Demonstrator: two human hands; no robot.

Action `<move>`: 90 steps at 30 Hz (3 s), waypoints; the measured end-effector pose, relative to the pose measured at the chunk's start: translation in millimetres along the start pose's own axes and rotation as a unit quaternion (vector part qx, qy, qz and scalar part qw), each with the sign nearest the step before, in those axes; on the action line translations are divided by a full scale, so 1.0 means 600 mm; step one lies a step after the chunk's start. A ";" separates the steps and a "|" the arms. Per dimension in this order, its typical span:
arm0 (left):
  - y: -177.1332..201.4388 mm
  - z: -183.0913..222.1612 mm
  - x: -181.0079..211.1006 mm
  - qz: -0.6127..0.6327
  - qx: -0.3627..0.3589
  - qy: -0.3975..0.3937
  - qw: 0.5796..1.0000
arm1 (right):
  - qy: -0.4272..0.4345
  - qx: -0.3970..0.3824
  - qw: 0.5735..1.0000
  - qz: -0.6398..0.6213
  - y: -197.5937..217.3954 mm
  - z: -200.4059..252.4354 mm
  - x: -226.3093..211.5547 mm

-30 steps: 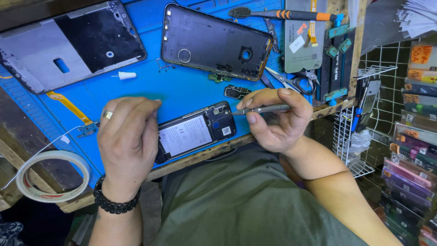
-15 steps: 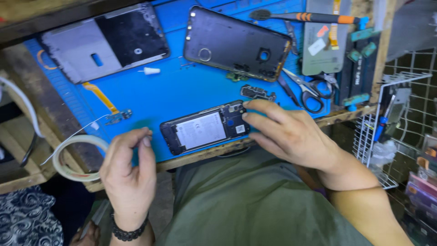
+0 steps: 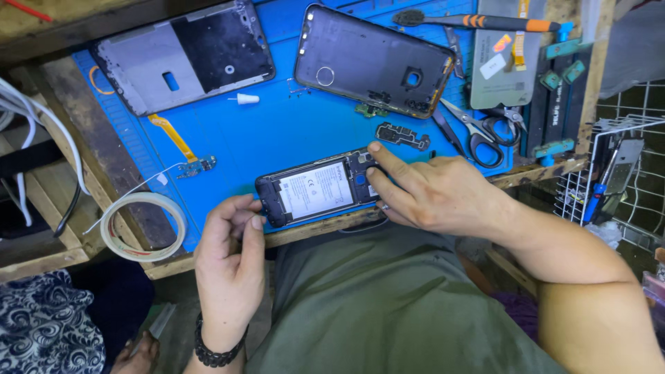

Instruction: The person tests a smartphone by powering it on and interacting with the touchscreen. They then disassemble the device using a screwdriver to remove screws and disconnect internal ribbon cables from the motherboard.

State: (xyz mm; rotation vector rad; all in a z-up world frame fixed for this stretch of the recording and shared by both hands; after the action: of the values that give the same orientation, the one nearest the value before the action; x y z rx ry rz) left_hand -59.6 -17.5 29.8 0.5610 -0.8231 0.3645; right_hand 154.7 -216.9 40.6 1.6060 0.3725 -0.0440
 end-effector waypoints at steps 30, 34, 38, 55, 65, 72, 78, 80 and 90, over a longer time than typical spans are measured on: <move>-0.043 -0.046 -0.012 0.225 0.084 -0.266 0.933 | 0.046 0.260 0.962 -0.073 -0.020 -0.011 -0.032; -0.051 -0.031 -0.043 0.210 0.087 -0.264 0.937 | 0.085 0.245 0.965 -0.035 -0.040 0.003 -0.042; -0.040 -0.023 -0.033 0.160 0.103 -0.312 0.931 | 0.072 0.232 0.970 -0.011 -0.036 0.001 -0.035; -0.038 -0.046 -0.006 -0.095 0.113 -0.278 0.949 | 0.020 0.178 0.974 -0.141 -0.009 -0.015 -0.034; -0.035 -0.043 0.003 -0.118 0.096 -0.346 0.926 | -0.211 0.176 0.955 -0.111 -0.002 -0.051 0.009; -0.033 -0.045 0.010 -0.104 0.082 -0.352 0.927 | -0.198 0.124 0.969 -0.082 -0.021 -0.077 0.019; -0.030 -0.049 0.011 -0.095 0.076 -0.344 0.931 | -0.153 0.074 0.984 -0.052 -0.019 -0.082 0.024; -0.030 -0.051 0.010 -0.096 0.074 -0.341 0.932 | -0.139 0.056 0.988 -0.048 -0.019 -0.085 0.025; -0.025 -0.055 0.010 -0.068 0.064 -0.349 0.932 | -0.098 0.111 0.978 -0.148 -0.012 -0.107 0.009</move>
State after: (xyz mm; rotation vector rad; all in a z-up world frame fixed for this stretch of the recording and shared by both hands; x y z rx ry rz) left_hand -29.0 -9.2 11.4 0.8863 -1.4414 0.0785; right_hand 145.1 -153.1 37.2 1.7357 0.4632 -0.4834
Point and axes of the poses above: each hand's wrist, its own z-axis away from the middle knuckle, its own y-axis out of the back of the hand, x = y × z, the point moved 2 cm from there along -z, towards the middle knuckle, and after that the axes turned 13 degrees about y, right-handed, at the moved point
